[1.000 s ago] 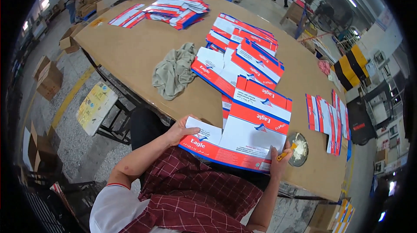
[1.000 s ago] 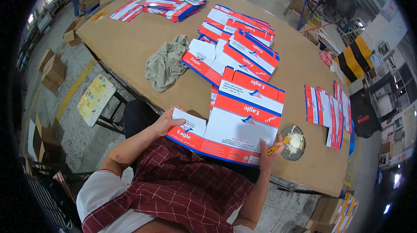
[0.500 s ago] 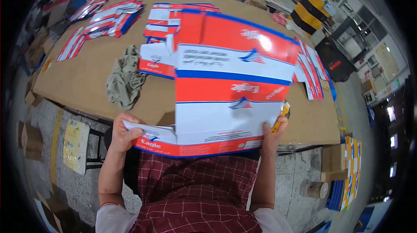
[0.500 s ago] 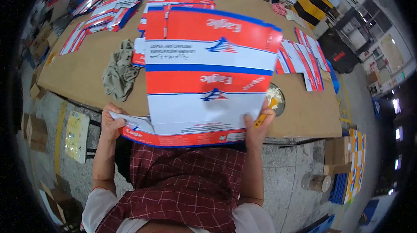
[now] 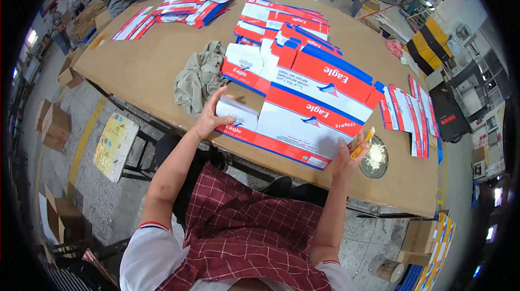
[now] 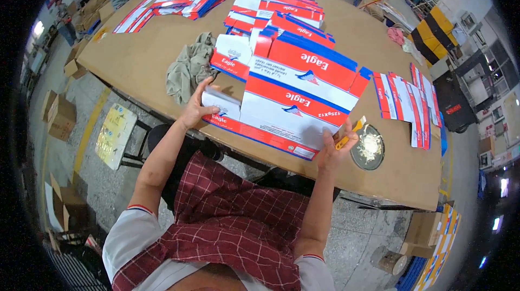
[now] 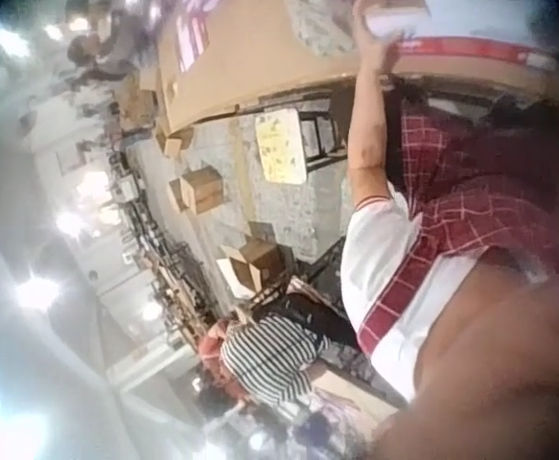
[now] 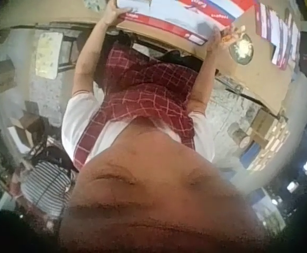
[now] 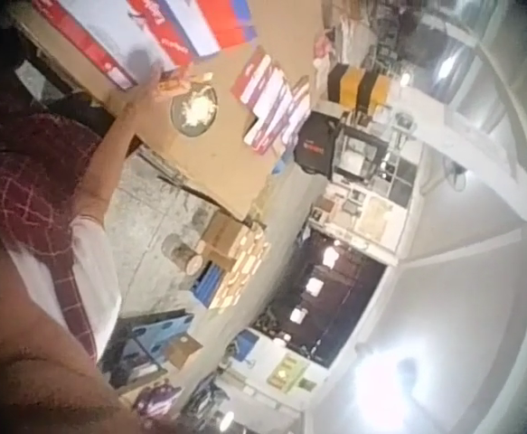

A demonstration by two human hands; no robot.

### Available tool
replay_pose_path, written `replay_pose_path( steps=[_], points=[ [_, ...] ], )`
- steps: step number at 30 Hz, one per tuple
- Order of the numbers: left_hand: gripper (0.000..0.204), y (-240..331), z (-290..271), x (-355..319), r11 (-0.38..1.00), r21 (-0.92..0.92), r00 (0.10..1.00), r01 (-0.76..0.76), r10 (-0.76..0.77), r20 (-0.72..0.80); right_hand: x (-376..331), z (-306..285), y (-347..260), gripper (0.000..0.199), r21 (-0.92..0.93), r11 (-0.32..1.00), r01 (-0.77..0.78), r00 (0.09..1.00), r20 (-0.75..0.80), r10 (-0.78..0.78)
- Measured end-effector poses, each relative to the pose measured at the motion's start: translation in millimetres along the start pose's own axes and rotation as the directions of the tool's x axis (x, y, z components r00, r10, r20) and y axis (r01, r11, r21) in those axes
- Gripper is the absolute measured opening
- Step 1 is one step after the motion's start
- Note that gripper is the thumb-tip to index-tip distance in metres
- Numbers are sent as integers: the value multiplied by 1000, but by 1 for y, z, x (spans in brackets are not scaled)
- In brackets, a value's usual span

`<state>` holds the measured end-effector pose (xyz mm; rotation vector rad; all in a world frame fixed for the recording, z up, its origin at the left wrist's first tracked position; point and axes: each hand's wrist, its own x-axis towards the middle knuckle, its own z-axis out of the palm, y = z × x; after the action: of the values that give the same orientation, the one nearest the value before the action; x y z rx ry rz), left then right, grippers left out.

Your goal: Applying glue using a brush to the flaps of cardboard mailing folders.

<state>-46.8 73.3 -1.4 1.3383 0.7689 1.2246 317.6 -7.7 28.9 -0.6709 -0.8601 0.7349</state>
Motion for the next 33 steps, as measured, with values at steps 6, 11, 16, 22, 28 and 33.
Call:
replay_pose_path(
  steps=[6,11,16,22,28,33],
  points=[
    [70,-7,13,-15,965,257,996,58,-38,-82,-34,-19,13,52,-321,947,15,993,-103,-51],
    [65,17,40,-21,963,60,963,264,-260,-65,-1,-13,-9,47,-594,804,-7,993,-99,-65],
    [71,10,65,-18,940,130,949,316,-310,-62,34,-36,12,43,-878,470,90,992,37,-120],
    [51,8,88,-21,283,950,990,-135,83,116,-35,14,32,42,-813,509,284,958,268,-107],
    [40,3,98,-5,110,969,974,-222,78,215,-44,14,38,44,-713,648,266,948,314,-44],
    [42,-8,94,-14,142,967,973,-211,128,193,-51,-3,36,35,-507,857,91,955,289,69]
  ],
)
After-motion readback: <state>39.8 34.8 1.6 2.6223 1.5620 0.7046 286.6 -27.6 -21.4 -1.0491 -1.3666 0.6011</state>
